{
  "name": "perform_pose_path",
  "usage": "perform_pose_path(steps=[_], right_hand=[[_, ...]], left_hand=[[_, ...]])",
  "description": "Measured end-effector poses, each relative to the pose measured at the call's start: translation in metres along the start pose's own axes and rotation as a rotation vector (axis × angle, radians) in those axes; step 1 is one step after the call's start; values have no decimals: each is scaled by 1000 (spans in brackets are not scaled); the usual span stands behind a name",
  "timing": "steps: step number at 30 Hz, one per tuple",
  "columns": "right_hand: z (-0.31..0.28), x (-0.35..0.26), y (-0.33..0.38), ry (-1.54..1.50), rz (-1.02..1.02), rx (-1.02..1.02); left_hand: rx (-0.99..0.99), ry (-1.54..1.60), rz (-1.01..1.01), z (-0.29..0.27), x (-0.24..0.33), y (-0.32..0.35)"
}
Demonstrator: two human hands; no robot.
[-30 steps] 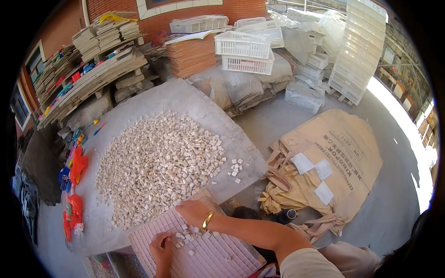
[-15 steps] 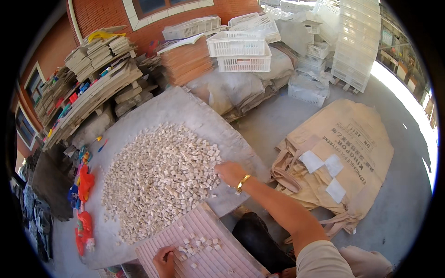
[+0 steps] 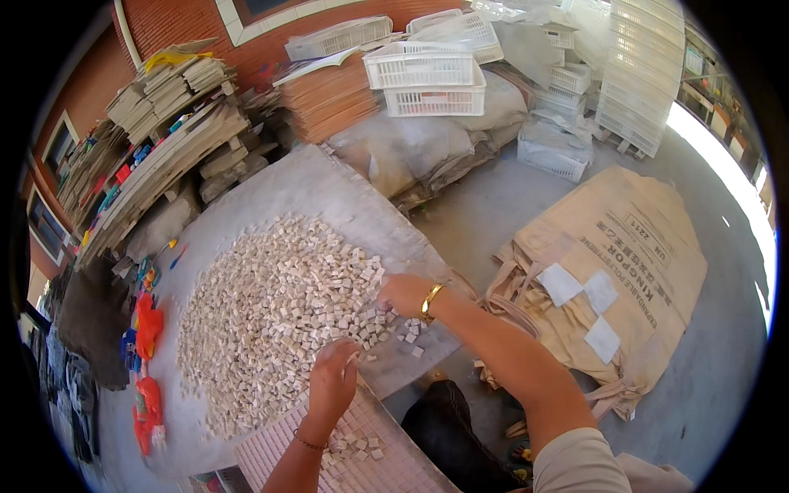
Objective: The person sits at a table outdoors and sorts small white cubes from a large pile into a pink plastic tray. They pick up the cubes by hand and place them into the tray's compartments. The person briefly pauses to scratch their arm before resuming the sorting task.
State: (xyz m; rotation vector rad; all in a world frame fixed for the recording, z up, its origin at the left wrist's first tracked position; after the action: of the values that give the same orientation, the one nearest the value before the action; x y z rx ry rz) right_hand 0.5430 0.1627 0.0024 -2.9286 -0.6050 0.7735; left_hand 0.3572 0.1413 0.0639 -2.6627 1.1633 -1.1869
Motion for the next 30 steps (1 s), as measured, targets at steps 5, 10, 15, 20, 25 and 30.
perform_pose_path(steps=[5,10,15,20,25,30], right_hand=[[-37,4,26,44,-3,318],[-32,-3,22,-11,-42,320],[-10,-6,4,132,62,150],[-10,4,5,0,102,117],[-13,11,13,-98,121,207],[-23,8,19,-96,41,255]], left_hand=[[36,-99,103,20,-6,-8],[19,-142,100,37,-1,-17],[-16,-165,19,55,4,-39],[-49,-202,-24,67,3,-42],[-45,-174,-46,64,0,-41],[-125,159,-346,39,-16,-40]])
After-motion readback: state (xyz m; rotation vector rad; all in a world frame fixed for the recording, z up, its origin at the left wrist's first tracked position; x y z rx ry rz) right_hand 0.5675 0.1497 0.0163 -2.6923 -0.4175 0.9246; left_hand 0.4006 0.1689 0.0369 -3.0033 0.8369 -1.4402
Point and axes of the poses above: each hand's wrist, its own y-axis away from the middle knuckle, its own z-axis out of the palm, x = y × z, the point moved 7 cm from there along -y, towards the middle knuckle, and after that the axes turned 14 degrees about -z, right-handed, at the moved point
